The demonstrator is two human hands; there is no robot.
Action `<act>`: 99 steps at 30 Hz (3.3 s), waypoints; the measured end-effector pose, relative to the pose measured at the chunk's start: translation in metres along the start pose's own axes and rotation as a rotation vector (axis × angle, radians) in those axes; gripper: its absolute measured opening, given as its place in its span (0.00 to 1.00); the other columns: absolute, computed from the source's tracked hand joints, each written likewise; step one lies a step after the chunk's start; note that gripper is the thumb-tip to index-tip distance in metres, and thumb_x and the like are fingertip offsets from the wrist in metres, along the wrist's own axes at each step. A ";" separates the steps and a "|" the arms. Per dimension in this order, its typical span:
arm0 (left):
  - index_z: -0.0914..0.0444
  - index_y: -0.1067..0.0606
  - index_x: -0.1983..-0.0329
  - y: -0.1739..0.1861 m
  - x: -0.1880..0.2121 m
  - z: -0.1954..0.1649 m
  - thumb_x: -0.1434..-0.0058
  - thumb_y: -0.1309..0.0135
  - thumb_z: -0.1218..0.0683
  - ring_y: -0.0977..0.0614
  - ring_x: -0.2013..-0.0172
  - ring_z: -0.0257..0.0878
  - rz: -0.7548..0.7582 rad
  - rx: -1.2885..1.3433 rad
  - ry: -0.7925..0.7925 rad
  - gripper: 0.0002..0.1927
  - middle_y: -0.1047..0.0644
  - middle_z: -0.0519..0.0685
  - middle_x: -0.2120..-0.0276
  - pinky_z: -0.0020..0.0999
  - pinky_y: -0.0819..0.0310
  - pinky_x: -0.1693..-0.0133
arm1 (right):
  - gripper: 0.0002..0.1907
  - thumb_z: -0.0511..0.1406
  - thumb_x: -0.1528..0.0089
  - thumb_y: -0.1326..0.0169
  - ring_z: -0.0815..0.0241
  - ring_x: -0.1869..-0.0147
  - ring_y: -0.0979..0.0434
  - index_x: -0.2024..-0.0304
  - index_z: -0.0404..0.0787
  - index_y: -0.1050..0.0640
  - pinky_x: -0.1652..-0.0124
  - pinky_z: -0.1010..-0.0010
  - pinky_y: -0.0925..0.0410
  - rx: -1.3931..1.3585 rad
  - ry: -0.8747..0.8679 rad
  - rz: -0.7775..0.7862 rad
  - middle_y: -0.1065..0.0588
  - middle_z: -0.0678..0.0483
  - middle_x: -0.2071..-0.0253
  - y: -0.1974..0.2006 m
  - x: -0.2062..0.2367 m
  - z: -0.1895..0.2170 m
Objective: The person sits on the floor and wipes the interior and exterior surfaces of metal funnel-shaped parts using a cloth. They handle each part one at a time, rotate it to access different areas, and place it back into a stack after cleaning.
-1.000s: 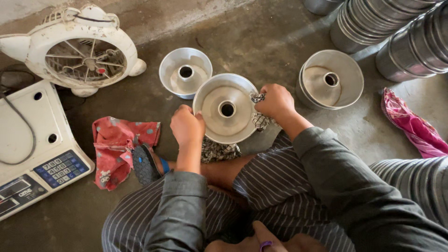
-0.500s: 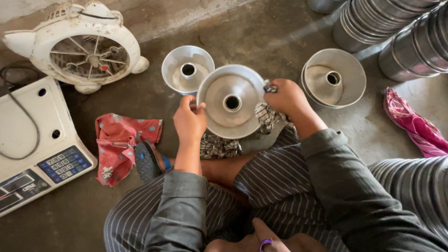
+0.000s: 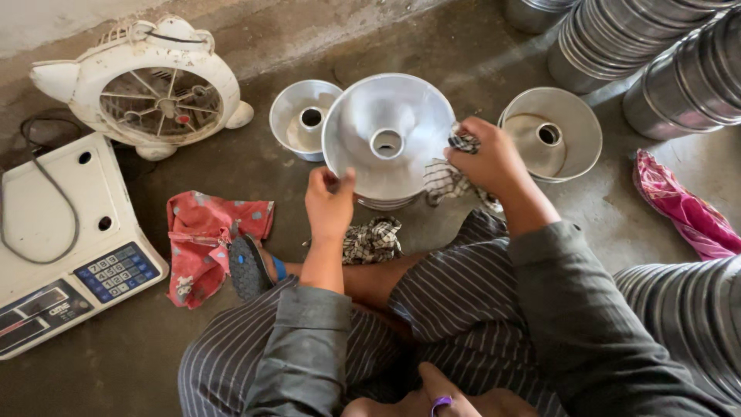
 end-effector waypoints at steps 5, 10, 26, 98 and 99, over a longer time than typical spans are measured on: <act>0.57 0.31 0.45 -0.003 -0.013 0.007 0.34 0.69 0.27 0.23 0.52 0.43 0.291 0.912 0.362 0.35 0.22 0.51 0.50 0.40 0.31 0.47 | 0.18 0.34 0.48 0.33 0.54 0.62 0.20 0.58 0.38 0.24 0.60 0.64 0.30 0.046 0.123 0.017 0.22 0.47 0.66 0.021 0.012 0.027; 0.58 0.31 0.46 -0.007 -0.014 0.009 0.28 0.73 0.32 0.24 0.51 0.42 0.243 0.979 0.355 0.31 0.24 0.50 0.49 0.40 0.31 0.44 | 0.19 0.33 0.53 0.33 0.45 0.63 0.19 0.60 0.41 0.23 0.63 0.60 0.30 0.169 0.200 0.113 0.22 0.46 0.69 0.019 0.012 0.030; 0.65 0.31 0.39 -0.005 -0.004 0.007 0.24 0.62 0.44 0.32 0.40 0.38 0.251 0.635 0.067 0.23 0.27 0.49 0.44 0.35 0.46 0.35 | 0.17 0.36 0.52 0.33 0.39 0.59 0.21 0.61 0.45 0.21 0.61 0.53 0.30 0.335 0.135 0.178 0.21 0.45 0.67 0.007 0.009 0.017; 0.69 0.26 0.43 0.018 0.019 0.011 0.38 0.41 0.41 0.19 0.54 0.39 0.192 1.162 0.245 0.31 0.20 0.51 0.52 0.37 0.23 0.51 | 0.33 0.36 0.47 0.31 0.43 0.44 0.23 0.40 0.40 0.26 0.47 0.55 0.31 0.020 0.607 0.295 0.23 0.43 0.47 -0.105 0.081 0.136; 0.68 0.27 0.42 0.022 0.016 0.005 0.39 0.42 0.40 0.18 0.53 0.40 0.187 1.239 0.342 0.32 0.20 0.52 0.50 0.38 0.23 0.50 | 0.29 0.36 0.46 0.33 0.44 0.48 0.21 0.42 0.43 0.24 0.50 0.55 0.28 0.194 0.604 0.359 0.21 0.45 0.49 -0.111 0.079 0.131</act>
Point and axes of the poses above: each hand's wrist, its own x-axis away from the middle knuckle, its own y-axis out of the back of the hand, z = x × y, the point moved 3 cm from there along -x, towards the middle knuckle
